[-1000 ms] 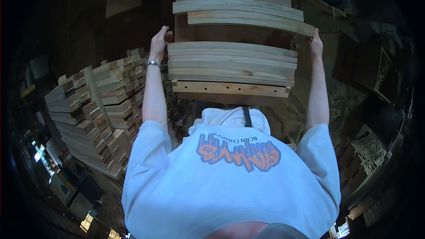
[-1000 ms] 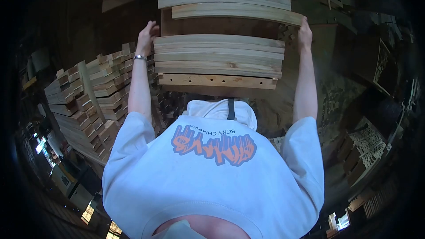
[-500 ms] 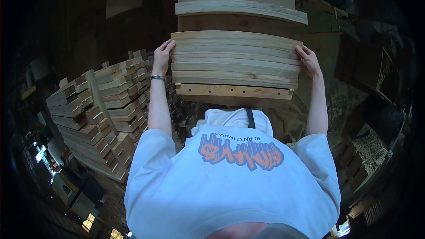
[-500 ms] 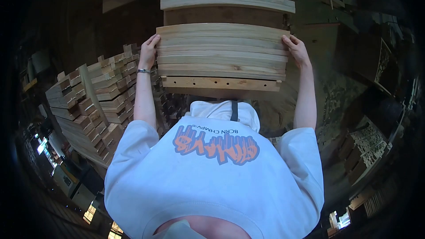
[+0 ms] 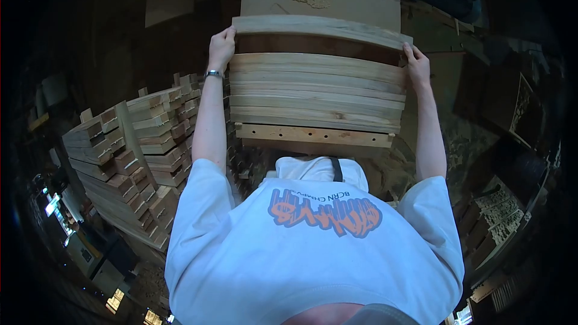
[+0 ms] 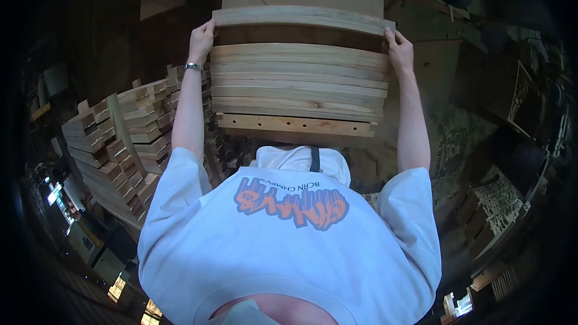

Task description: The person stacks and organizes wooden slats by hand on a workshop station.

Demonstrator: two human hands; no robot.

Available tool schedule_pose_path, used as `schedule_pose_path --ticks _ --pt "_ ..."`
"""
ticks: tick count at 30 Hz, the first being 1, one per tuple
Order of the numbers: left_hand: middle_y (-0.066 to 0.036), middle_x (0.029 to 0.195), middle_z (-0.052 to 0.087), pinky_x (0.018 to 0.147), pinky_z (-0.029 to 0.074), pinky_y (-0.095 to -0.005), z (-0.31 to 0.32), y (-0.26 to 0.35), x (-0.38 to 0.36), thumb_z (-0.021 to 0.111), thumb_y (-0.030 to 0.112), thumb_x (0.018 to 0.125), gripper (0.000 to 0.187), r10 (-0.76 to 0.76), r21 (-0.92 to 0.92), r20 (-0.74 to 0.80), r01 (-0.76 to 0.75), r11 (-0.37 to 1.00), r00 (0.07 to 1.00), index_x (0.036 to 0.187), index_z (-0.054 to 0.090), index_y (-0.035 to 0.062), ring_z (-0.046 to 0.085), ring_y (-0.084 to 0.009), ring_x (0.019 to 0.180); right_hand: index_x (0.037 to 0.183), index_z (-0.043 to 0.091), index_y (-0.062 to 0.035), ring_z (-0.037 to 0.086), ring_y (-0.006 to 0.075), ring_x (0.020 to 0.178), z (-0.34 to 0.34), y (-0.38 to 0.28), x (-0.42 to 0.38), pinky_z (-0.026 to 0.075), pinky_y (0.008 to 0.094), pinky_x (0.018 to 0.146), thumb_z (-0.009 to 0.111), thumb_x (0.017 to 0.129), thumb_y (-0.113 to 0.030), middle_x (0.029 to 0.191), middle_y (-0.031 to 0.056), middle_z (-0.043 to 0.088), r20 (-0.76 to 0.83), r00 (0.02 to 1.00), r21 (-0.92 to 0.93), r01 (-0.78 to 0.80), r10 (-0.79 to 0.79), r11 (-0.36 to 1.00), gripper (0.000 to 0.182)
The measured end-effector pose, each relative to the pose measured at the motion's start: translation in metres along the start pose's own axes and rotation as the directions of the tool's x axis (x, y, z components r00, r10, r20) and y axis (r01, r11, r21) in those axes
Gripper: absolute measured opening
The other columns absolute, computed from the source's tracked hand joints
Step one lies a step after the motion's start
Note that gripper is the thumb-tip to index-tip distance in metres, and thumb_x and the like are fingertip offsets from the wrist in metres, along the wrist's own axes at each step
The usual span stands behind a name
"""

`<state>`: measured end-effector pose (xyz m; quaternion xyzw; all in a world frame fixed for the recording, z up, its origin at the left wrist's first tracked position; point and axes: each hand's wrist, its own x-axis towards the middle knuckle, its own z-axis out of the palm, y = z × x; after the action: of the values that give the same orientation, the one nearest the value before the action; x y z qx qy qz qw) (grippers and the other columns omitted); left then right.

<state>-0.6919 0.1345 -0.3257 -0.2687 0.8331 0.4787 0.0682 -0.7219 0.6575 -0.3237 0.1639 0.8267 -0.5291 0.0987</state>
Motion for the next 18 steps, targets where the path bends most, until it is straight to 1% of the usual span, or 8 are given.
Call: schedule_pose_path --ticks 1,3,4,6,9,12,16,18 --pt "-0.011 0.106 0.07 0.091 0.048 -0.0304 -0.004 -0.007 -0.009 0.057 0.037 0.096 0.046 -0.004 0.007 0.004 0.004 1.0 1.0 0.11 0.067 -0.0049 0.063 -0.0156 0.101 0.118 0.065 0.0012 0.06 0.0116 0.1 -0.007 0.003 -0.005 0.044 0.025 0.089 0.07 0.088 -0.037 0.106 0.0074 0.069 0.076 0.995 0.104 -0.072 0.065 0.992 0.049" --pt "-0.009 0.112 0.068 0.093 0.047 -0.0286 -0.01 -0.02 -0.03 0.062 0.029 0.094 0.04 0.022 -0.248 0.019 -0.016 0.969 1.0 0.117 0.065 -0.0036 0.061 -0.0147 0.104 0.119 0.064 0.0011 0.06 0.0114 0.101 -0.017 0.007 -0.021 0.044 0.0251 0.091 0.071 0.087 -0.037 0.109 0.0073 0.068 0.128 0.988 0.105 -0.097 0.083 0.99 0.05" --pt "-0.009 0.112 0.068 0.093 0.047 -0.0286 -0.012 -0.028 -0.038 0.062 0.029 0.094 0.04 0.022 -0.244 0.022 -0.016 0.97 1.0 0.117 0.065 -0.0036 0.061 -0.0147 0.104 0.121 0.063 0.001 0.059 0.0113 0.103 -0.02 0.009 -0.028 0.043 0.0253 0.092 0.071 0.087 -0.036 0.112 0.0072 0.067 0.179 0.979 0.106 -0.118 0.097 0.987 0.051" --pt "-0.008 0.117 0.065 0.094 0.046 -0.0281 -0.017 -0.039 -0.053 0.065 0.024 0.092 0.04 -0.08 -0.521 0.16 0.153 0.84 0.984 0.122 0.061 -0.003 0.06 -0.0144 0.107 0.121 0.063 0.0011 0.059 0.0117 0.104 -0.022 0.013 -0.035 0.043 0.0255 0.093 0.072 0.086 -0.036 0.113 0.0072 0.067 0.192 0.976 0.128 -0.131 0.105 0.983 0.052" --pt "-0.007 0.12 0.064 0.095 0.045 -0.0301 -0.019 -0.039 -0.054 0.065 0.023 0.091 0.042 -0.094 -0.552 0.184 0.182 0.814 0.978 0.124 0.059 -0.0028 0.058 -0.0146 0.109 0.122 0.062 0.0013 0.058 0.0124 0.105 -0.021 0.017 -0.035 0.042 0.0258 0.094 0.074 0.085 -0.035 0.115 0.0071 0.066 0.216 0.971 0.173 -0.144 0.106 0.974 0.053" --pt "-0.007 0.119 0.064 0.095 0.045 -0.0318 -0.023 -0.034 -0.054 0.065 0.022 0.091 0.041 -0.122 -0.536 0.203 0.215 0.817 0.972 0.123 0.06 -0.0022 0.058 -0.0155 0.108 0.122 0.063 0.0011 0.058 0.0122 0.105 -0.023 0.013 -0.037 0.043 0.0256 0.093 0.074 0.085 -0.034 0.114 0.007 0.066 0.224 0.973 0.171 -0.088 0.049 0.981 0.051" --pt "-0.008 0.118 0.064 0.097 0.044 -0.0345 -0.021 -0.032 -0.05 0.064 0.025 0.092 0.039 -0.133 -0.54 0.214 0.231 0.81 0.968 0.12 0.062 -0.0016 0.058 -0.0173 0.108 0.121 0.063 0.0006 0.059 0.0119 0.104 -0.025 0.008 -0.029 0.044 0.0253 0.092 0.073 0.085 -0.036 0.113 0.0067 0.066 0.248 0.968 0.112 -0.057 0.028 0.992 0.052" --pt "-0.01 0.118 0.064 0.098 0.043 -0.0355 -0.018 -0.032 -0.046 0.063 0.022 0.091 0.036 -0.126 -0.562 0.213 0.227 0.796 0.969 0.118 0.063 -0.0026 0.058 -0.0206 0.109 0.12 0.064 0.0002 0.058 0.0114 0.104 -0.025 0.003 -0.031 0.043 0.0251 0.092 0.073 0.085 -0.038 0.11 0.006 0.067 0.212 0.968 -0.038 -0.129 0.134 0.991 0.053"
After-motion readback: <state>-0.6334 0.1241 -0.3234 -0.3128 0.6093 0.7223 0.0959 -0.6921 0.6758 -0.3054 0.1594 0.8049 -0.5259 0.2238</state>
